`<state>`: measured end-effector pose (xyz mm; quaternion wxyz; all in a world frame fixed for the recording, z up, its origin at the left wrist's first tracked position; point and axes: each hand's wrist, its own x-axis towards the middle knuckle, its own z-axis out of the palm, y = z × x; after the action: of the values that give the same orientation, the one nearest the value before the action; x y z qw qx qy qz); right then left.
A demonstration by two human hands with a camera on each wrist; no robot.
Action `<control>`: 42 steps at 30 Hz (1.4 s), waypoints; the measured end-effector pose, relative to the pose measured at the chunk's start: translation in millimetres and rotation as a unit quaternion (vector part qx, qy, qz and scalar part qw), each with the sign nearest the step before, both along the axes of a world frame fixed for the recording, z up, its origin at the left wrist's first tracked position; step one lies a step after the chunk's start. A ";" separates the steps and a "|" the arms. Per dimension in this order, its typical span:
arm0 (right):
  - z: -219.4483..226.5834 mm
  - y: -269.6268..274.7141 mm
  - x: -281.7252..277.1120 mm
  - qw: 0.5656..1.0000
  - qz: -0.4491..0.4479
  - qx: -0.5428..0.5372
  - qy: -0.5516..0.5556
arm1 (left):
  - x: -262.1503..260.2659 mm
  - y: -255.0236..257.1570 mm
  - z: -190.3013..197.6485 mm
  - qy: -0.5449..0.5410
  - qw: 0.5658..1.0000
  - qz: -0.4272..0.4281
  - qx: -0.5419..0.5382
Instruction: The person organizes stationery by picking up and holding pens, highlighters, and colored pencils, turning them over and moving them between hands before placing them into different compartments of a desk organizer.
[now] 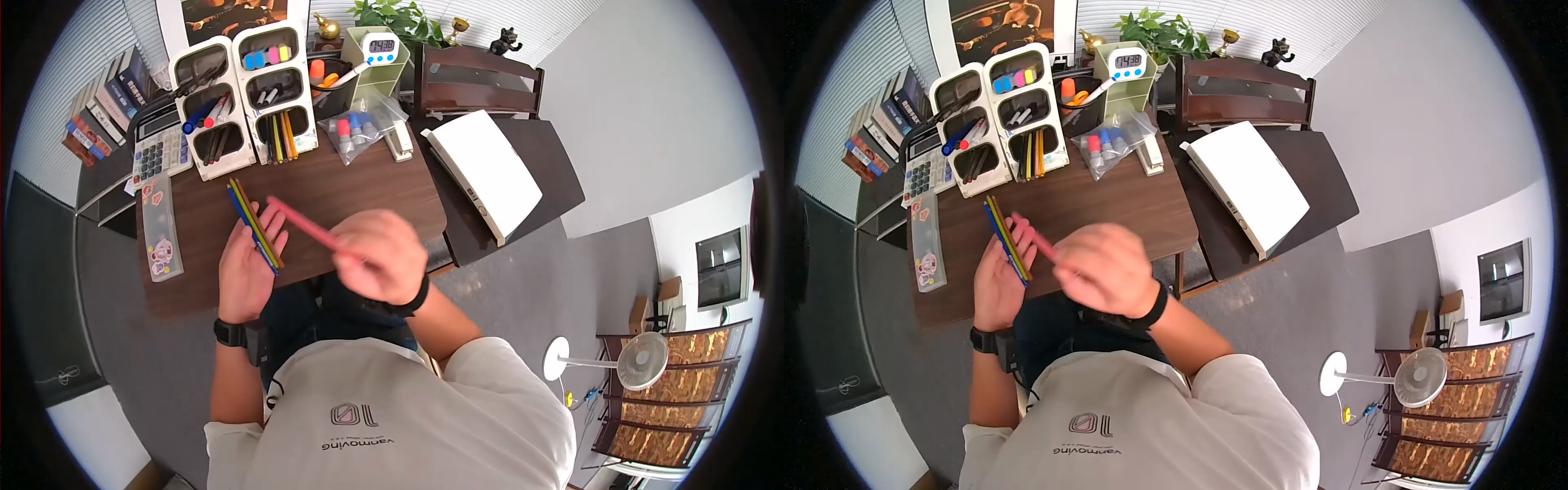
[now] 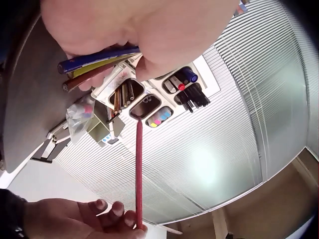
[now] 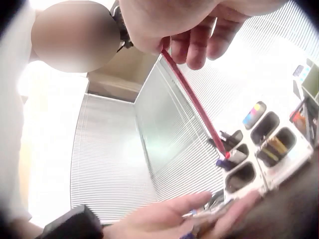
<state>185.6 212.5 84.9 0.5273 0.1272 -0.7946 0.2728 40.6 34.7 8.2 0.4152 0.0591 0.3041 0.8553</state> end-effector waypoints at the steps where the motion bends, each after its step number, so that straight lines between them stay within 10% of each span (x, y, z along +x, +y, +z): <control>1: 5.1 5.0 -2.2 0.999 -0.029 -0.028 0.022 | -2.0 0.2 -0.7 0.002 1.000 0.000 0.001; 11: -20.4 64.6 -94.2 0.983 -0.137 0.044 -0.113 | -2.8 -1.9 -8.5 -0.013 1.000 0.001 0.027; 26: -9.5 41.0 -82.3 0.962 -0.135 -0.005 -0.236 | -2.4 -0.4 -6.2 -0.018 0.999 0.000 0.028; 31: -5.1 -3.9 -34.7 0.943 0.056 0.022 -0.328 | -1.6 1.6 -6.0 -0.037 0.999 0.014 0.034; 42: -11.4 -13.2 -12.6 0.985 0.063 0.041 -0.155 | -4.8 -1.6 -8.6 -0.023 0.998 -0.019 0.054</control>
<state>173.0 199.3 73.5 0.3739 0.1548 -0.8676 0.2890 35.8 33.1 -0.4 0.4348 0.0678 0.2466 0.8635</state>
